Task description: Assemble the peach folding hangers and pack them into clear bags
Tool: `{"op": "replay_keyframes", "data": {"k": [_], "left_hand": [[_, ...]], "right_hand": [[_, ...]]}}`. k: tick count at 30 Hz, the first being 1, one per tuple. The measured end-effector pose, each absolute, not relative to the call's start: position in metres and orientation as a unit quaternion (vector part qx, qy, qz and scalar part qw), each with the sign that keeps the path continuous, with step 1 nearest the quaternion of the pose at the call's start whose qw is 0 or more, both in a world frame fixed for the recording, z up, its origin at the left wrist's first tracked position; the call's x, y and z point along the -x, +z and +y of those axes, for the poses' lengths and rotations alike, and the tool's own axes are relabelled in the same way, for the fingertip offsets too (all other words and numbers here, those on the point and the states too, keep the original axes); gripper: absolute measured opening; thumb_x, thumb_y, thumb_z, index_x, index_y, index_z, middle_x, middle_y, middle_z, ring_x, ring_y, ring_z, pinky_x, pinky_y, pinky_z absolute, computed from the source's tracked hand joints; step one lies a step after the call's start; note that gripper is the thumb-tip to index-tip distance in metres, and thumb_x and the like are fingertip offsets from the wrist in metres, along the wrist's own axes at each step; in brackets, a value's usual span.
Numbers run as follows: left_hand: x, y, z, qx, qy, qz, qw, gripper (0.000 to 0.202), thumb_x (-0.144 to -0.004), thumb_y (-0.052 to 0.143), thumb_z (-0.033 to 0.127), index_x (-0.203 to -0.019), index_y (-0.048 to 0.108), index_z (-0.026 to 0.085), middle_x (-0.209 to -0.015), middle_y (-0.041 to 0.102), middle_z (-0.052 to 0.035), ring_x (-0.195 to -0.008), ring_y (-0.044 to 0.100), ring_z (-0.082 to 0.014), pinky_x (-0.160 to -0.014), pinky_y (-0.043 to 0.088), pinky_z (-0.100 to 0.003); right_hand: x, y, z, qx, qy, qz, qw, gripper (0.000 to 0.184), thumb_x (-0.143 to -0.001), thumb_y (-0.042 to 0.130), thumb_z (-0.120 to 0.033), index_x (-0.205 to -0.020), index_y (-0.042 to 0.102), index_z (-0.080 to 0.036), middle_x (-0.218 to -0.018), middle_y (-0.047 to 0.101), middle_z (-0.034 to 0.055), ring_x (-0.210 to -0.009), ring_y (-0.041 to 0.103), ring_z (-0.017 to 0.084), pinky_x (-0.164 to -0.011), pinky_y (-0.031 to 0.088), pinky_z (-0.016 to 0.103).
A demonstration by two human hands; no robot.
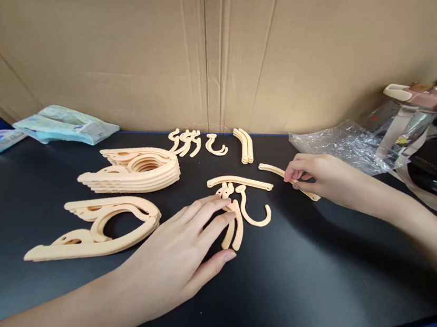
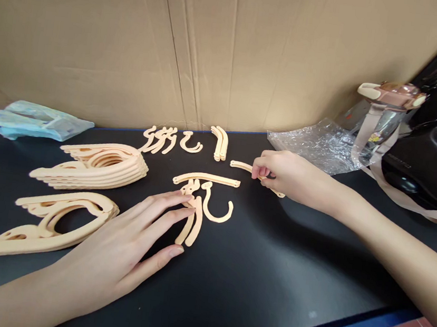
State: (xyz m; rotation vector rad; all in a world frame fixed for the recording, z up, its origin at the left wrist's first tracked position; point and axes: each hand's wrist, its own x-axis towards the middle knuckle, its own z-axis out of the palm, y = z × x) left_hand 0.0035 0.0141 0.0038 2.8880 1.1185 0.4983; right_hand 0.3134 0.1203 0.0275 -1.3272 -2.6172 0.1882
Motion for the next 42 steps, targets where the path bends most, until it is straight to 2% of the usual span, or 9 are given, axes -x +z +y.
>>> {"op": "replay_keyframes", "data": {"k": [6, 12, 14, 18, 21, 24, 33, 37, 42], "left_hand": [[-0.004, 0.005, 0.015, -0.920, 0.155, 0.360, 0.003, 0.037, -0.103, 0.041, 0.034, -0.133, 0.050, 0.014, -0.137, 0.055, -0.0147, -0.128, 0.052, -0.0285, -0.099, 0.053, -0.046], [-0.003, 0.005, 0.015, -0.921, 0.155, 0.358, 0.004, 0.037, -0.102, 0.042, 0.033, -0.134, 0.049, 0.015, -0.137, 0.055, -0.0135, -0.127, 0.052, -0.0277, -0.100, 0.052, -0.045], [-0.002, 0.005, 0.015, -0.921, 0.156, 0.357, 0.003, 0.037, -0.102, 0.042, 0.033, -0.134, 0.049, 0.015, -0.137, 0.056, -0.0136, -0.127, 0.053, -0.0277, -0.100, 0.053, -0.045], [-0.002, 0.005, 0.015, -0.920, 0.159, 0.359, 0.003, 0.036, -0.102, 0.043, 0.033, -0.133, 0.050, 0.015, -0.137, 0.056, -0.0133, -0.127, 0.053, -0.0276, -0.101, 0.052, -0.044], [-0.003, 0.005, 0.015, -0.919, 0.162, 0.359, 0.007, 0.037, -0.102, 0.044, 0.032, -0.134, 0.049, 0.015, -0.137, 0.056, -0.0130, -0.126, 0.054, -0.0273, -0.101, 0.052, -0.043], [-0.004, 0.006, 0.014, -0.920, 0.161, 0.357, 0.016, 0.036, -0.101, 0.045, 0.032, -0.133, 0.050, 0.015, -0.136, 0.056, -0.0130, -0.126, 0.054, -0.0275, -0.101, 0.052, -0.042], [-0.004, 0.007, 0.016, -0.921, 0.154, 0.357, 0.016, 0.036, -0.101, 0.046, 0.031, -0.133, 0.050, 0.014, -0.136, 0.056, -0.0140, -0.126, 0.053, -0.0285, -0.101, 0.052, -0.044], [-0.004, 0.007, 0.015, -0.921, 0.155, 0.357, 0.022, 0.036, -0.101, 0.046, 0.031, -0.133, 0.049, 0.015, -0.138, 0.055, -0.0134, -0.126, 0.053, -0.0282, -0.100, 0.052, -0.045], [-0.004, 0.006, 0.015, -0.921, 0.158, 0.356, 0.016, 0.035, -0.101, 0.046, 0.031, -0.133, 0.048, 0.015, -0.138, 0.054, -0.0132, -0.128, 0.051, -0.0276, -0.103, 0.051, -0.045]], "right_hand": [[-0.291, 0.024, 0.110, 0.382, 0.109, -0.901, 0.176, 0.013, -0.093, 0.054, -0.025, -0.091, 0.066, -0.020, -0.089, 0.069, 0.0015, -0.079, 0.064, 0.015, -0.071, 0.048, 0.028], [-0.268, 0.019, 0.094, 0.361, 0.096, -0.897, 0.238, 0.022, -0.101, 0.047, -0.030, -0.109, 0.065, -0.018, -0.102, 0.072, 0.0025, -0.089, 0.067, 0.015, -0.079, 0.049, 0.027], [-0.268, 0.018, 0.091, 0.385, 0.031, -0.891, 0.237, 0.022, -0.100, 0.048, -0.030, -0.109, 0.065, -0.018, -0.103, 0.073, 0.0029, -0.090, 0.069, 0.017, -0.078, 0.049, 0.029], [-0.269, 0.017, 0.087, 0.426, -0.071, -0.878, 0.204, 0.023, -0.100, 0.049, -0.033, -0.100, 0.068, -0.020, -0.087, 0.074, 0.0020, -0.073, 0.068, 0.020, -0.064, 0.045, 0.031], [-0.266, 0.013, 0.086, 0.384, -0.075, -0.902, 0.184, 0.026, -0.101, 0.049, -0.036, -0.103, 0.069, -0.020, -0.086, 0.074, 0.0033, -0.075, 0.067, 0.020, -0.070, 0.047, 0.032], [-0.263, 0.010, 0.086, 0.347, -0.080, -0.917, 0.183, 0.029, -0.101, 0.048, -0.036, -0.105, 0.070, -0.017, -0.097, 0.074, 0.0079, -0.089, 0.067, 0.022, -0.082, 0.048, 0.035], [-0.262, 0.007, 0.090, 0.309, 0.014, -0.934, 0.178, 0.040, -0.103, 0.041, -0.038, -0.129, 0.063, -0.017, -0.128, 0.063, 0.0124, -0.116, 0.056, 0.026, -0.101, 0.042, 0.046], [-0.262, 0.004, 0.094, 0.319, 0.046, -0.930, 0.175, 0.038, -0.105, 0.036, -0.033, -0.131, 0.062, -0.023, -0.128, 0.061, 0.0110, -0.115, 0.055, 0.025, -0.100, 0.041, 0.046], [-0.261, 0.003, 0.096, 0.304, 0.069, -0.931, 0.189, 0.034, -0.104, 0.042, -0.037, -0.124, 0.065, -0.022, -0.117, 0.064, 0.0097, -0.103, 0.056, 0.023, -0.091, 0.042, 0.042]]}}
